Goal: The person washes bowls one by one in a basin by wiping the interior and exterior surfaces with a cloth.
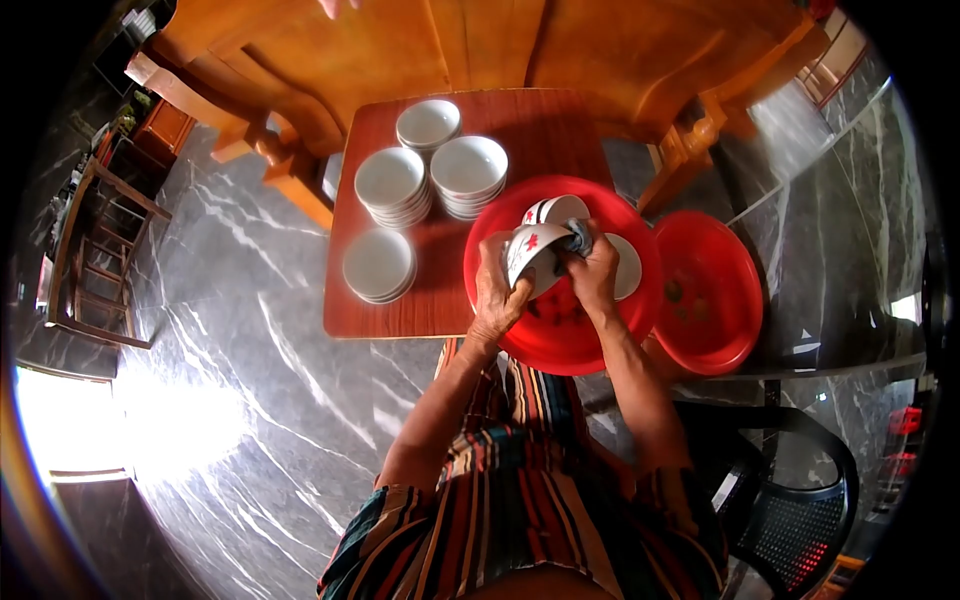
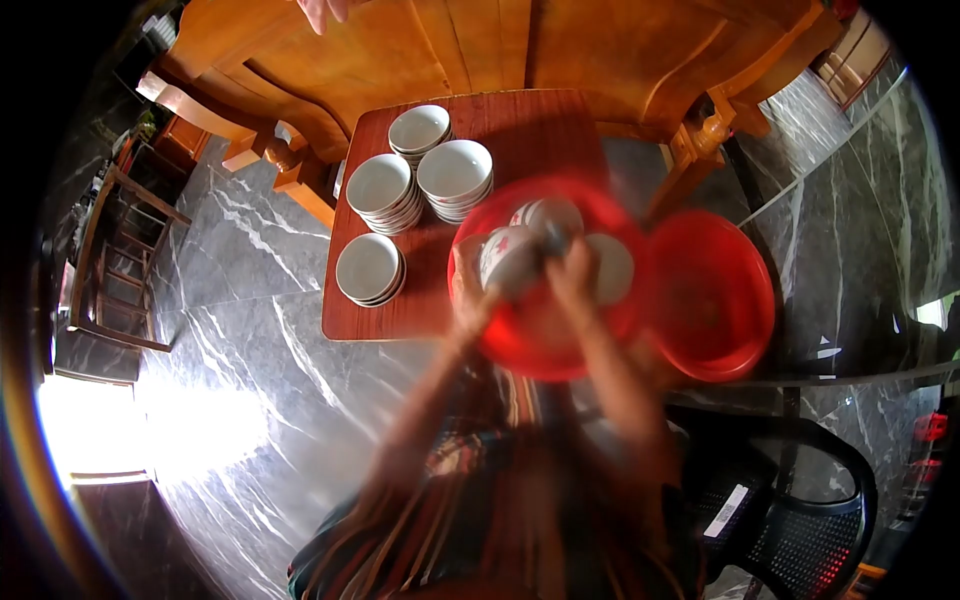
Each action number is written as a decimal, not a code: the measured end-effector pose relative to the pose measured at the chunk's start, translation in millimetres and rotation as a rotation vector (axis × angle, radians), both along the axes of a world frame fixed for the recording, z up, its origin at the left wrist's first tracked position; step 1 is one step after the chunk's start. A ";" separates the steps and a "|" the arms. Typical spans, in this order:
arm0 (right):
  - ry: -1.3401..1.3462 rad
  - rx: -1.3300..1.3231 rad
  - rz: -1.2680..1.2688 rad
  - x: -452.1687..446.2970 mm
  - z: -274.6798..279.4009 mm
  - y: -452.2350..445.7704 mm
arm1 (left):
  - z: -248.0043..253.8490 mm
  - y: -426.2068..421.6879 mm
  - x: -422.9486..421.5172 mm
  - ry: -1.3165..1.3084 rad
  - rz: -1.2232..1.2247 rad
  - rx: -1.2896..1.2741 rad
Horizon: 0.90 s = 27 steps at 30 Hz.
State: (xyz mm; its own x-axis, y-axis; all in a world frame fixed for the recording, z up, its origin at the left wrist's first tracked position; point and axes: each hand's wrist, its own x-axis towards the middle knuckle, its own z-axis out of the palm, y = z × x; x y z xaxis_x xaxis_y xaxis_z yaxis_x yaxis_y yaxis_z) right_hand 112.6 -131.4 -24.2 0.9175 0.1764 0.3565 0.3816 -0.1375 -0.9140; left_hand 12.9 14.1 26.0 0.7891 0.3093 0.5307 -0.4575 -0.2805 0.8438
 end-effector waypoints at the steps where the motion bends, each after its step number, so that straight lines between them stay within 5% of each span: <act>1: -0.051 -0.115 -0.088 -5.7 11.1 -0.3 | -0.3 -0.5 1.4 -0.004 0.015 0.034; 3: -0.323 -0.297 -0.247 -12.5 29.2 3.7 | -2.7 0.3 1.9 0.062 -0.021 0.020; 6: -0.635 -0.374 -0.155 -16.2 42.9 3.8 | -6.3 -0.1 4.8 0.124 -0.059 0.022; 11: -0.863 -0.444 -0.061 -28.2 61.7 8.1 | -15.7 2.1 5.1 0.136 -0.060 0.122; 16: -0.405 -0.367 -0.186 -24.7 50.1 10.5 | -14.8 2.6 6.1 0.061 -0.077 0.068; 27: -0.027 -0.307 -0.078 0.9 -2.6 2.2 | -30.5 -0.8 8.0 -0.036 0.055 -0.111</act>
State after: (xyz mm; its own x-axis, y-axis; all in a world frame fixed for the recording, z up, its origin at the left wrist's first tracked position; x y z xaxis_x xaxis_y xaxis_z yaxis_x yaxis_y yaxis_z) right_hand 113.6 -129.3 -26.8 0.9234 0.2094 0.3216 0.3825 -0.4349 -0.8152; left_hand 21.0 13.3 -4.5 0.7502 0.4099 0.5189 -0.4748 -0.2123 0.8541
